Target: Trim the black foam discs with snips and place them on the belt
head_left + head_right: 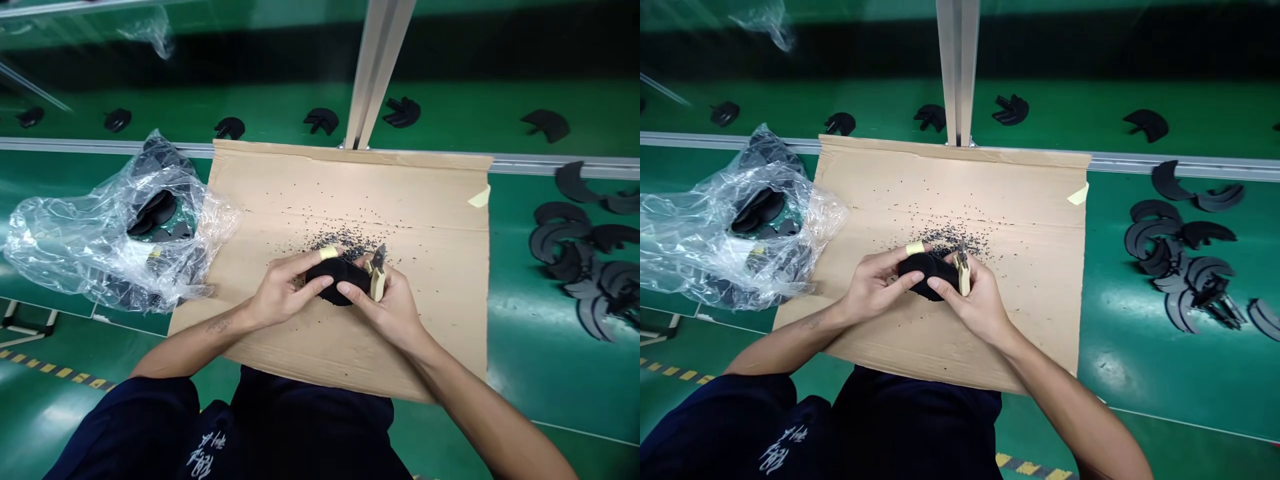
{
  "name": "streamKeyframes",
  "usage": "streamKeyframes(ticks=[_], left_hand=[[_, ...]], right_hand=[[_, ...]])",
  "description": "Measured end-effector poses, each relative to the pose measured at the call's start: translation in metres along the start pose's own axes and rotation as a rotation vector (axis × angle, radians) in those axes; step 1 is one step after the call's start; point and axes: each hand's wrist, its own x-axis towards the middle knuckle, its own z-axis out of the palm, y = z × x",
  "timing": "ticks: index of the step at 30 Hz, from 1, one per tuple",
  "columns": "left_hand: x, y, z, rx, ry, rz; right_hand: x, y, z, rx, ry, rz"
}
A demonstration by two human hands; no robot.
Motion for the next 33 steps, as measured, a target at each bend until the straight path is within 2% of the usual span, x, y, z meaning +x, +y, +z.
streamKeyframes(ticks=[4,6,9,11,14,16,23,33], left_hand=[[0.000,0.001,-0.004,0.089,0.025,0.117],[0.001,0.001,-0.005,0.145,-0.003,0.191],[0.001,0.002,-0.006,0.219,-0.060,0.278],[0.001,0.002,-0.005,0.192,-0.072,0.253],[0.002,0.004,-0.005,0.042,-0.037,0.161],[0.003,0.006,-0.005,-0.032,-0.007,0.160],[0.001,0.003,-0.005,-0.013,0.049,0.307],[0.001,0.006,-0.011,0.008,0.013,0.259]], right_hand=[[-0.001,-0.002,-0.004,-0.177,0.019,-0.139],[0.000,-0.003,-0.007,-0.273,0.040,-0.243],[0.001,-0.002,-0.011,-0.349,-0.014,-0.403],[0.001,0.000,-0.012,-0.355,-0.045,-0.502],[0.002,0.005,-0.010,-0.315,-0.031,-0.656],[0.002,0.008,-0.008,-0.274,-0.015,-0.731],[-0.002,0.012,0.000,-0.373,0.020,-0.756],[-0.003,0.015,0.001,-0.392,0.013,-0.735]])
